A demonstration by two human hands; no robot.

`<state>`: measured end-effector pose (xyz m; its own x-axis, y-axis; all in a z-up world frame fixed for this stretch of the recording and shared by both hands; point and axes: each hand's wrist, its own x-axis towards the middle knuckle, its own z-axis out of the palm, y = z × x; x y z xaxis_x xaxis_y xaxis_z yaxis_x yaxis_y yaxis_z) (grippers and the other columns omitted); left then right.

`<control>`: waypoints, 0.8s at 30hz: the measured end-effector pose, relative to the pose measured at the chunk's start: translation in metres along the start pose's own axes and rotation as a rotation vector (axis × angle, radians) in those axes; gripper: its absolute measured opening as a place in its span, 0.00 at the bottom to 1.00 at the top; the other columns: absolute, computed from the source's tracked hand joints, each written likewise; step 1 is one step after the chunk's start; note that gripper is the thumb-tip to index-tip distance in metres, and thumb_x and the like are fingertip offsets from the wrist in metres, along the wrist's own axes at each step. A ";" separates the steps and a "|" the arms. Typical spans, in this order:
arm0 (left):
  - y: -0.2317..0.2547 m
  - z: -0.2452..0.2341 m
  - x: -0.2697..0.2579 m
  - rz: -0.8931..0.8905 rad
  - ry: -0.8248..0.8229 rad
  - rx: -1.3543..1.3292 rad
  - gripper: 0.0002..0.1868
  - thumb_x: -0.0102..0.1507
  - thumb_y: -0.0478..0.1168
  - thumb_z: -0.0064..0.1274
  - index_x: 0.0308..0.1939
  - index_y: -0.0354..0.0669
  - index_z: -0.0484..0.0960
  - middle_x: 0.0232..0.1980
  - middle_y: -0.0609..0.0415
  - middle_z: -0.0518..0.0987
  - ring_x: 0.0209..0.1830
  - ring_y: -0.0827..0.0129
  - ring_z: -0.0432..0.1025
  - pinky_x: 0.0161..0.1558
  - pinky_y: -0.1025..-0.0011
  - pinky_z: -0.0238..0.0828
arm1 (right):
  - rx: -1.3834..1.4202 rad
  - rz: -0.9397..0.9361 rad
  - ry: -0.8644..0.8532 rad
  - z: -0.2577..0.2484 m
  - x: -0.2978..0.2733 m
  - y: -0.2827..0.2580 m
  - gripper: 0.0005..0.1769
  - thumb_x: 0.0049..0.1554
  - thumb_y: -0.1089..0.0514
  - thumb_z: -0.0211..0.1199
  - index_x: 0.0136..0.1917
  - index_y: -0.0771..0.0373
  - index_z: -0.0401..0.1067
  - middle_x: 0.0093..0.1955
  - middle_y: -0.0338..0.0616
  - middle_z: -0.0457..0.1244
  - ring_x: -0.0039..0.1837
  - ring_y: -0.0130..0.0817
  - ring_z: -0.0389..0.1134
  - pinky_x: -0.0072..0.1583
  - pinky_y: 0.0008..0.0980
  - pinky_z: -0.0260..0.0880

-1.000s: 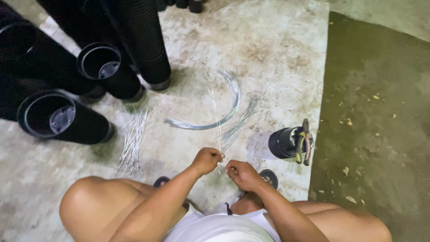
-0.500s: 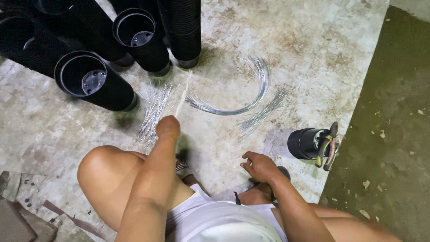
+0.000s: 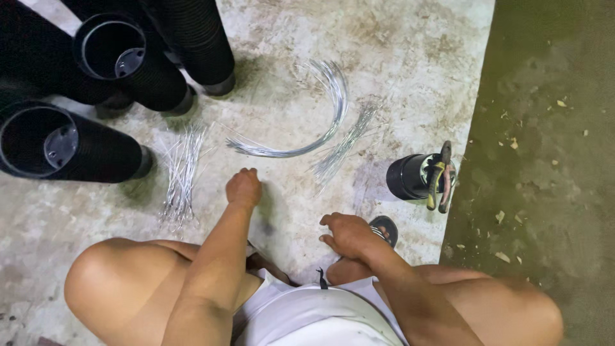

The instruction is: The person sits on the floor and repeatedly picks up thin metal wires, bends them into loops by hand, and uses pliers to twist and secure the ends. The finished wire loops are placed in a pile on the floor.

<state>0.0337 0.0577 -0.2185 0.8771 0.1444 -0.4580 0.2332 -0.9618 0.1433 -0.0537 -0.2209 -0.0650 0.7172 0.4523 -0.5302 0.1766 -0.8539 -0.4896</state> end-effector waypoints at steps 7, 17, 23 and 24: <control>0.082 0.023 0.016 0.319 0.135 -0.111 0.17 0.61 0.38 0.50 0.54 0.49 0.81 0.58 0.53 0.78 0.60 0.58 0.71 0.56 0.60 0.71 | 0.029 -0.116 -0.035 -0.020 -0.029 -0.034 0.22 0.57 0.52 0.63 0.62 0.62 0.71 0.58 0.52 0.66 0.61 0.52 0.67 0.61 0.46 0.66; 0.141 0.064 0.050 0.367 0.000 -0.221 0.10 0.64 0.44 0.52 0.44 0.43 0.81 0.51 0.47 0.80 0.55 0.53 0.73 0.56 0.57 0.71 | -0.036 -0.019 -0.068 -0.028 -0.002 -0.017 0.20 0.57 0.50 0.63 0.59 0.61 0.71 0.54 0.51 0.65 0.57 0.52 0.68 0.57 0.48 0.68; 0.146 0.085 0.076 0.332 0.371 -0.167 0.10 0.61 0.35 0.49 0.44 0.43 0.82 0.48 0.49 0.80 0.52 0.56 0.73 0.52 0.61 0.72 | -0.021 -0.054 -0.122 -0.026 0.007 -0.012 0.22 0.57 0.50 0.63 0.61 0.62 0.69 0.56 0.52 0.64 0.58 0.54 0.67 0.57 0.49 0.68; 0.141 0.084 0.086 0.339 0.390 -0.127 0.09 0.62 0.35 0.49 0.43 0.43 0.83 0.47 0.50 0.80 0.51 0.56 0.72 0.51 0.60 0.72 | -0.015 -0.059 -0.117 -0.026 0.008 -0.011 0.22 0.57 0.50 0.63 0.61 0.62 0.69 0.57 0.52 0.64 0.58 0.54 0.67 0.57 0.49 0.68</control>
<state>0.1068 -0.0848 -0.3111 0.9974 -0.0708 -0.0111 -0.0627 -0.9372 0.3430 -0.0322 -0.2143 -0.0453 0.6216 0.5284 -0.5783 0.2274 -0.8281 -0.5123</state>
